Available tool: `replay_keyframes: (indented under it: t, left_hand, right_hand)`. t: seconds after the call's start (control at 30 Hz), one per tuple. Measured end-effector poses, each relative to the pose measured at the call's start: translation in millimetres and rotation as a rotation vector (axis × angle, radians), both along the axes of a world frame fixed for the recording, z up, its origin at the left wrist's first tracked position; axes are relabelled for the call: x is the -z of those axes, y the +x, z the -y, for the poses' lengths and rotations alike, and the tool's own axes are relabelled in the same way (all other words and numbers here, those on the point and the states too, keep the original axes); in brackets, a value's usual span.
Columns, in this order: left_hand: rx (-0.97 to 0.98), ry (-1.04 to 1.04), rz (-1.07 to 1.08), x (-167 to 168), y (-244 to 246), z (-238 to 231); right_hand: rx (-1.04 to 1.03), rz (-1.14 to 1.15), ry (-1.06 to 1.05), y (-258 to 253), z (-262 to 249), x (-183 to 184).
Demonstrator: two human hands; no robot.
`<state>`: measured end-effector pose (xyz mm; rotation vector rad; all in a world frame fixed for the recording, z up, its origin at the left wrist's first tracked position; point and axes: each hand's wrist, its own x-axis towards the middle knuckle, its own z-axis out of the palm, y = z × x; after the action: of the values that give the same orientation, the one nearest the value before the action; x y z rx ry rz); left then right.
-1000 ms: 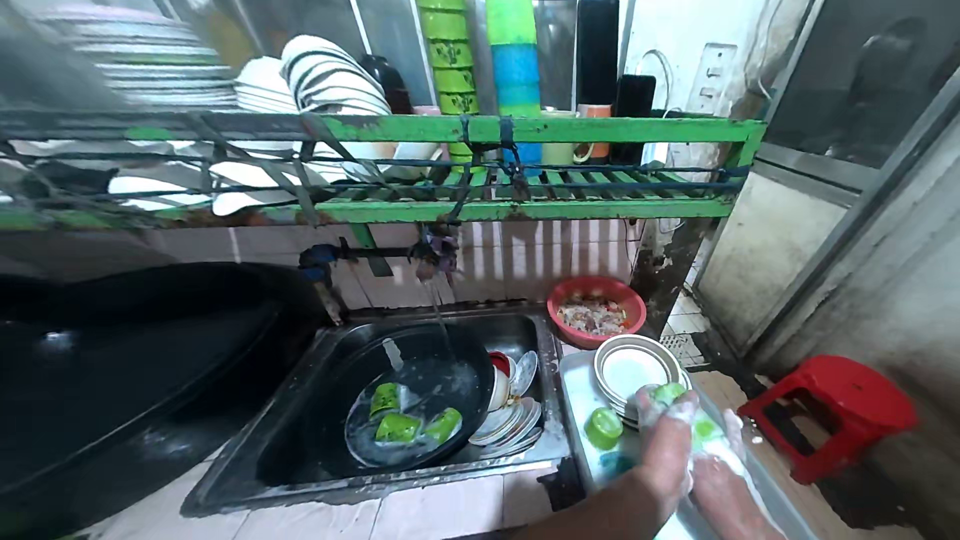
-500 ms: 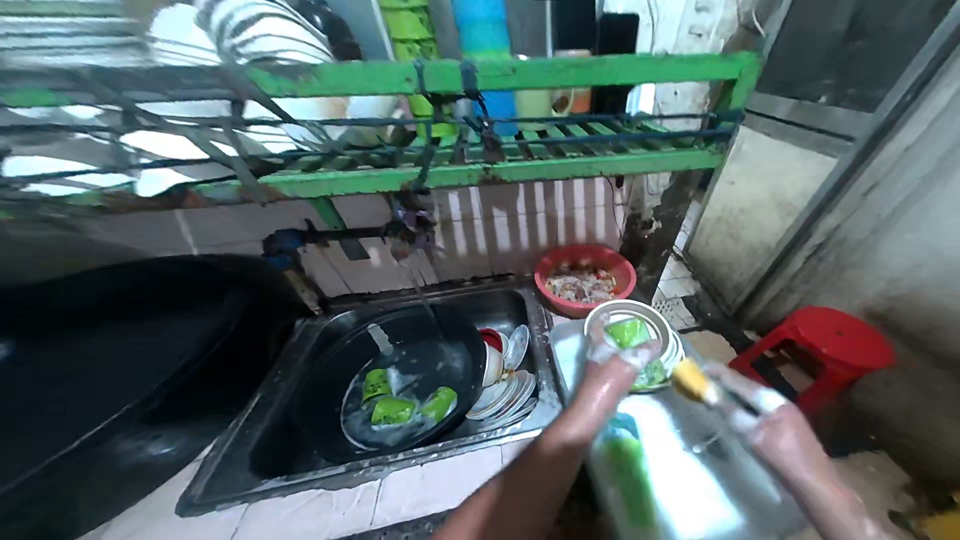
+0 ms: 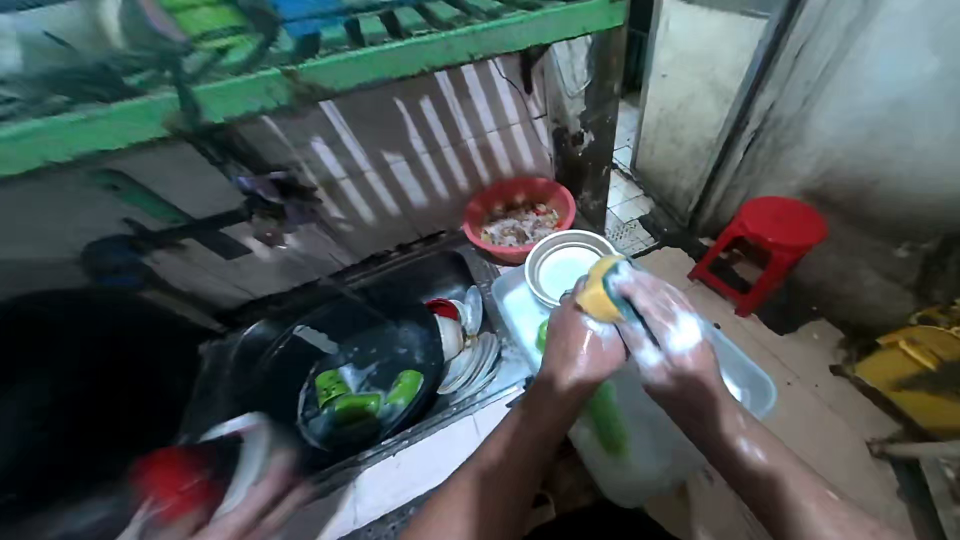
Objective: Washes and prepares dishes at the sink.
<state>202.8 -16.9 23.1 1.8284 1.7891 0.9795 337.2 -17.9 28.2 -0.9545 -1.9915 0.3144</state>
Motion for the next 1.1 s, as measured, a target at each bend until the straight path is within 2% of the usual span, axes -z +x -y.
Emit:
replay_keyframes:
  t: [0.07,0.13,0.2,0.27,0.37,0.47,0.6,0.67,0.7,0.77,0.87,0.93,1.0,1.1]
  left_hand:
    - [-0.012,0.093,0.087,-1,-18,-6]
    - [-0.102,0.093,0.112,-11,-34,-10]
    - [-0.18,0.151,0.207,-21,-55,-13]
    - [-0.257,0.298,0.277,-23,-83,-19]
    - [-0.461,0.416,0.236,-19,-137,-32]
    - [-0.799,0.289,0.161,-3,-198,-39]
    - [-1.081,0.076,0.252,44,-261,-26]
    - [-1.179,-0.073,0.283,49,-271,-21]
    - [-1.179,-0.107,0.283,46,-269,-21]
    - [-1.018,-0.021,0.31,38,-252,-23]
    - [-0.519,0.051,0.19,19,-196,-22]
    - [-0.251,-0.083,-0.042,0,-143,-23]
    - [-0.06,-0.279,-0.313,-5,-95,-20]
    - [0.016,-0.546,-0.543,7,-52,-20]
  right_hand:
    - [-0.057,0.013,0.014,8,9,-2]
    - [-0.023,0.014,-0.096,28,7,11]
    - [0.042,0.138,-0.254,47,0,30]
    - [0.03,0.31,-0.394,56,-7,47]
    - [-0.06,0.614,-0.572,50,-14,57]
    - [-0.144,0.863,-0.782,40,-15,50]
    - [-0.121,0.902,-0.829,39,-17,51]
    - [-0.098,0.876,-0.822,38,-16,50]
    - [-0.084,0.87,-0.824,38,-16,50]
    - [-0.065,0.885,-0.825,37,-14,49]
    - [-0.07,0.934,-0.836,36,-12,50]
    - [-0.073,0.968,-0.833,37,-13,54]
    - [-0.074,0.979,-0.836,38,-13,57]
    - [-0.063,0.949,-0.856,36,-11,52]
